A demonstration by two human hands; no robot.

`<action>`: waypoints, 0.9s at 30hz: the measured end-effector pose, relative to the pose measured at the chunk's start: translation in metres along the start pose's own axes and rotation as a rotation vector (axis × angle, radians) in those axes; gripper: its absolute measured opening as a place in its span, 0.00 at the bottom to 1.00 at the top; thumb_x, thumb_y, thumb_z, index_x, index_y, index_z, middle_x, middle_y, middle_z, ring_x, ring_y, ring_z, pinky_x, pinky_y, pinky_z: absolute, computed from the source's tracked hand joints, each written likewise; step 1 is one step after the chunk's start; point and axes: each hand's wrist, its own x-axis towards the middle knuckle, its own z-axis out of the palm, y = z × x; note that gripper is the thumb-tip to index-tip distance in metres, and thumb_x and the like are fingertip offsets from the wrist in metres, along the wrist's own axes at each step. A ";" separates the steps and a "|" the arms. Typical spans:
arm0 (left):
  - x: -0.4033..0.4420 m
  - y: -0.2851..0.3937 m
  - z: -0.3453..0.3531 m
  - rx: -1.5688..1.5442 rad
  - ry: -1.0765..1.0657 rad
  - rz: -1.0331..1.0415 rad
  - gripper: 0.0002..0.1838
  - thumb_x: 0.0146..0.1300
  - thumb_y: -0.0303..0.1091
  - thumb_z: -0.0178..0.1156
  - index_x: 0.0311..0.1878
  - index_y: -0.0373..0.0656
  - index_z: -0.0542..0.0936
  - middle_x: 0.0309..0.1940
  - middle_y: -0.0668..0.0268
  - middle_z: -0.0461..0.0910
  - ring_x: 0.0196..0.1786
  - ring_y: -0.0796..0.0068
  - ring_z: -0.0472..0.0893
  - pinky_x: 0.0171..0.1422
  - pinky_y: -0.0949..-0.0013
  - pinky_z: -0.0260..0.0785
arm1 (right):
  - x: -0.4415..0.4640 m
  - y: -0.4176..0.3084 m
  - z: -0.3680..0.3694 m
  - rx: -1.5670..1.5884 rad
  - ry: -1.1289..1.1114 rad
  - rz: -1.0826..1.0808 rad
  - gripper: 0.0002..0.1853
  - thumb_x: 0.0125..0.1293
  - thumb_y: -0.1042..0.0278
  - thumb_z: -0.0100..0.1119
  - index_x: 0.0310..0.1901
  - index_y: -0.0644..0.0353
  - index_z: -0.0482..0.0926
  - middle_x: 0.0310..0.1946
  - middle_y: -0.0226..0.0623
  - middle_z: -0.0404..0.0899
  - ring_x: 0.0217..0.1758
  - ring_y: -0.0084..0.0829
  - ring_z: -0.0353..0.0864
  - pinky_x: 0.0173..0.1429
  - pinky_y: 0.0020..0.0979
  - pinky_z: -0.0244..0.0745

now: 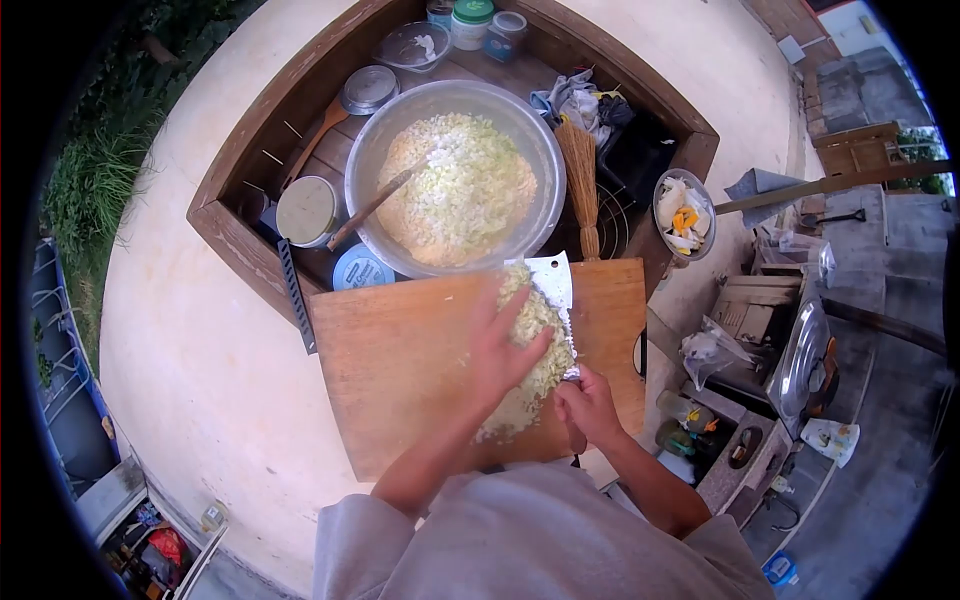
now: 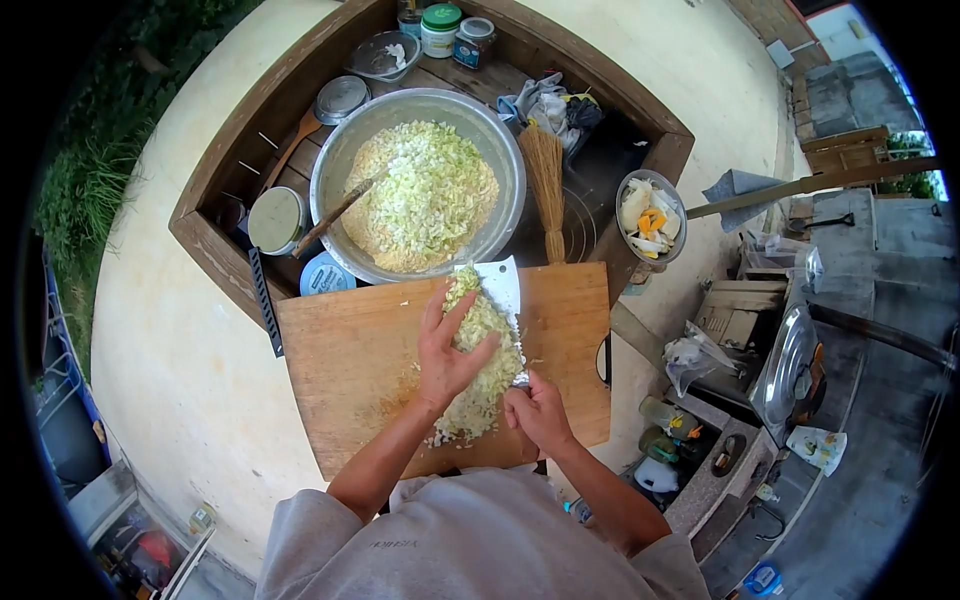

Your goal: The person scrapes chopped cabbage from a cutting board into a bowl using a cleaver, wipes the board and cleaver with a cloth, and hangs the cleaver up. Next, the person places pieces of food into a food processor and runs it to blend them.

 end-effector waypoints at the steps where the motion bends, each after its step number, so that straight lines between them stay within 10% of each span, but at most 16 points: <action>1: 0.014 -0.002 -0.001 0.008 0.008 0.022 0.32 0.47 0.34 0.76 0.59 0.42 0.82 0.68 0.52 0.70 0.71 0.50 0.69 0.73 0.54 0.63 | 0.009 -0.008 0.002 0.006 -0.005 -0.012 0.03 0.68 0.76 0.50 0.34 0.60 0.71 0.19 0.27 0.73 0.18 0.17 0.70 0.24 0.23 0.64; 9: 0.152 -0.054 -0.015 0.007 0.002 -0.006 0.31 0.52 0.38 0.75 0.62 0.43 0.81 0.68 0.46 0.69 0.72 0.51 0.68 0.72 0.58 0.64 | 0.136 -0.077 0.044 0.006 -0.012 -0.240 0.04 0.66 0.72 0.51 0.33 0.60 0.71 0.20 0.28 0.72 0.18 0.18 0.71 0.22 0.25 0.65; 17: 0.197 -0.143 -0.013 0.100 0.047 -0.019 0.28 0.77 0.46 0.48 0.71 0.38 0.70 0.76 0.41 0.57 0.80 0.46 0.54 0.81 0.55 0.47 | 0.206 -0.109 0.064 -0.634 0.312 -0.570 0.09 0.63 0.72 0.55 0.33 0.67 0.65 0.24 0.54 0.73 0.32 0.62 0.73 0.37 0.51 0.67; 27: 0.205 -0.081 0.023 -0.094 -0.052 0.229 0.29 0.79 0.44 0.40 0.77 0.40 0.61 0.79 0.48 0.53 0.81 0.48 0.51 0.83 0.59 0.40 | 0.169 -0.130 0.068 -0.269 0.118 -0.404 0.09 0.63 0.71 0.55 0.32 0.64 0.66 0.20 0.38 0.72 0.20 0.32 0.76 0.24 0.35 0.71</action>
